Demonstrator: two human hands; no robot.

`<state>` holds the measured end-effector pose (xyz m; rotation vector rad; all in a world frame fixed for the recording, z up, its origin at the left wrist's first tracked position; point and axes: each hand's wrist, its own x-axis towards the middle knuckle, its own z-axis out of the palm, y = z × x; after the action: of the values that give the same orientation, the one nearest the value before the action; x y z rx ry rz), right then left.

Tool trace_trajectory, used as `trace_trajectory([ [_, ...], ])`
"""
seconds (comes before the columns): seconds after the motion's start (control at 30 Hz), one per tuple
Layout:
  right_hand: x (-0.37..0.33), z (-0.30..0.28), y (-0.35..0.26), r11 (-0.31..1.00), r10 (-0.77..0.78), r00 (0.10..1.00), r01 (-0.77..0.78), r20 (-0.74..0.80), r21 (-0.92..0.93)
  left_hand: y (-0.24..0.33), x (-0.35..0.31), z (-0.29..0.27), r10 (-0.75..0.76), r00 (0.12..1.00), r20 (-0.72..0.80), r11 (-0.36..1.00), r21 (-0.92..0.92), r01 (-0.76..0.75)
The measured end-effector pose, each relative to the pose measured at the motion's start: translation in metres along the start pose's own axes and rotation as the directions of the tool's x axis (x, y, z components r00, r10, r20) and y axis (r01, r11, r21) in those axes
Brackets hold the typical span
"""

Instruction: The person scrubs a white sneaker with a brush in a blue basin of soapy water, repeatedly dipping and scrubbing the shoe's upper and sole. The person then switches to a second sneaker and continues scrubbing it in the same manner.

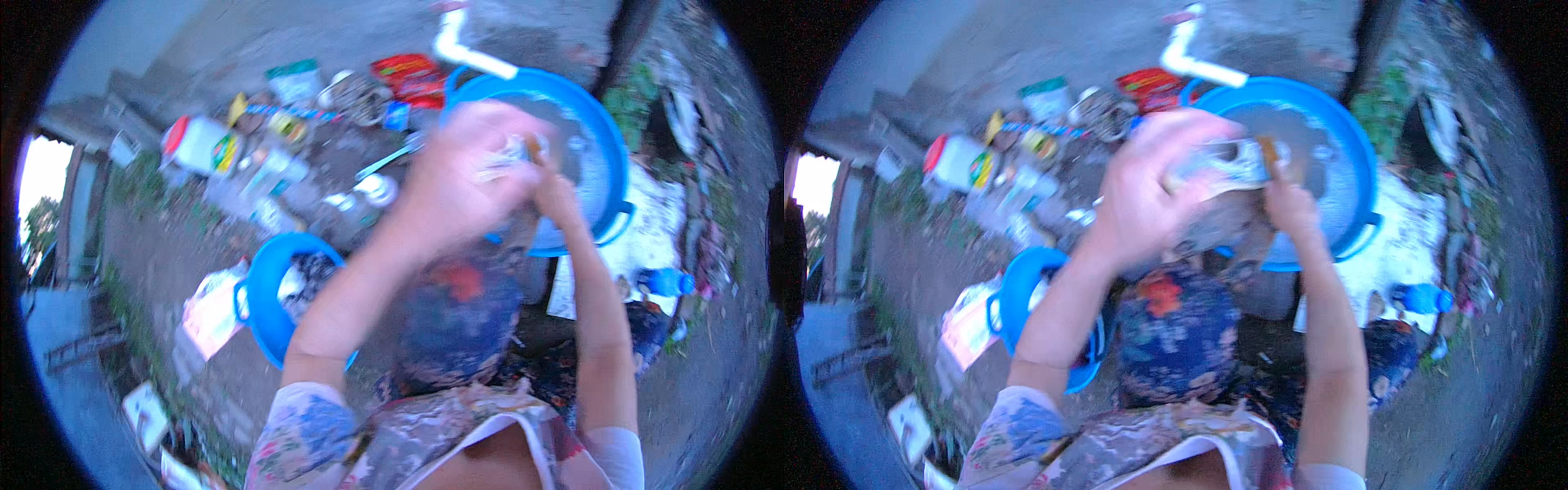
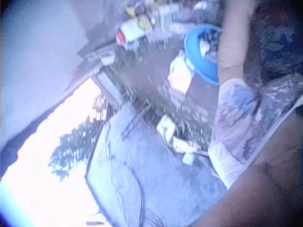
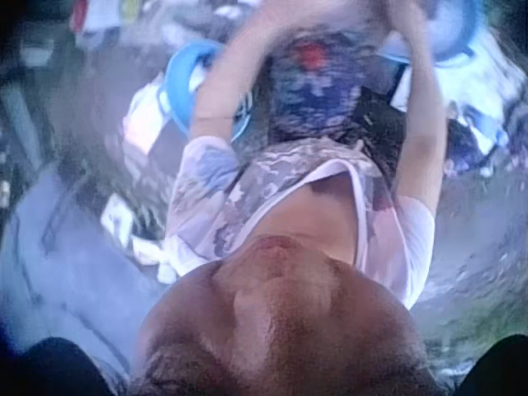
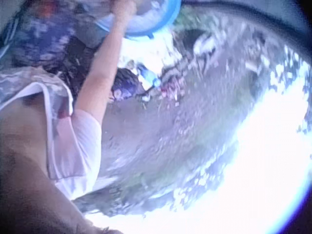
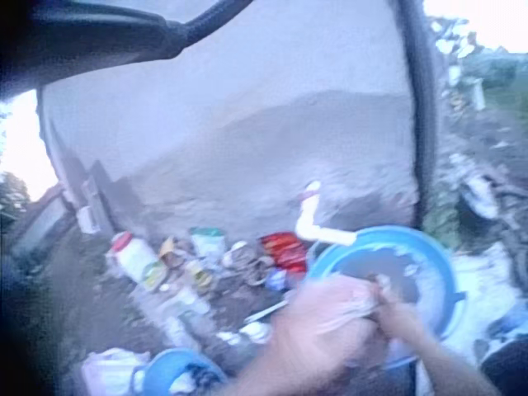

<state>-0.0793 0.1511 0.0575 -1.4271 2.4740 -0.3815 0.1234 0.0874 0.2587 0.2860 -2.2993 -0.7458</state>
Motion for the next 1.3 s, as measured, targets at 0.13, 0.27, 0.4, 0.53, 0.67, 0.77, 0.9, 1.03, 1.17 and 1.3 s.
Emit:
trace_trajectory([
  [0.13, -0.028, -0.035, -0.038, 0.996, 0.089, 0.988, -0.09, 0.125, 0.007, -0.154, -0.024, 0.032, -0.563, 0.784, 0.261, 0.808, 0.375, 0.455],
  [0.27, -0.01, -0.028, -0.004, 0.988, 0.138, 0.988, -0.142, 0.068, 0.065, -0.156, -0.047, 0.071, -0.45, 0.854, 0.261, 0.846, 0.43, 0.315],
  [0.4, 0.011, -0.017, 0.006, 0.981, 0.173, 0.983, -0.167, -0.063, 0.095, -0.114, -0.041, 0.097, -0.376, 0.871, 0.316, 0.882, 0.411, 0.232],
  [0.53, -0.038, -0.02, -0.028, 0.983, 0.088, 0.995, -0.094, 0.045, 0.155, -0.13, -0.065, 0.092, -0.352, 0.916, 0.192, 0.928, 0.195, 0.316],
  [0.67, 0.008, -0.027, 0.011, 0.985, 0.164, 0.986, -0.163, -0.021, 0.052, -0.129, -0.054, 0.096, -0.206, 0.917, 0.34, 0.966, 0.219, 0.136],
  [0.77, 0.036, -0.022, 0.004, 0.958, 0.279, 0.958, -0.273, -0.07, 0.085, -0.127, -0.05, 0.098, -0.145, 0.919, 0.367, 0.971, 0.231, 0.062],
  [0.9, -0.028, -0.03, -0.034, 0.984, 0.087, 0.99, -0.102, 0.109, 0.143, -0.131, -0.066, 0.088, -0.204, 0.923, 0.325, 0.967, 0.211, 0.14],
  [1.03, 0.015, -0.025, 0.01, 0.988, 0.146, 0.988, -0.149, 0.044, 0.053, -0.125, -0.055, 0.095, -0.137, 0.925, 0.353, 0.98, 0.185, 0.075],
  [1.17, 0.041, -0.022, -0.003, 0.968, 0.242, 0.97, -0.241, -0.019, 0.071, -0.126, -0.053, 0.098, -0.137, 0.938, 0.319, 0.983, 0.159, 0.09],
  [1.3, -0.025, -0.037, -0.032, 0.99, -0.028, 0.993, 0.012, 0.113, 0.139, -0.132, -0.068, 0.093, -0.125, 0.946, 0.299, 0.973, 0.225, 0.057],
])
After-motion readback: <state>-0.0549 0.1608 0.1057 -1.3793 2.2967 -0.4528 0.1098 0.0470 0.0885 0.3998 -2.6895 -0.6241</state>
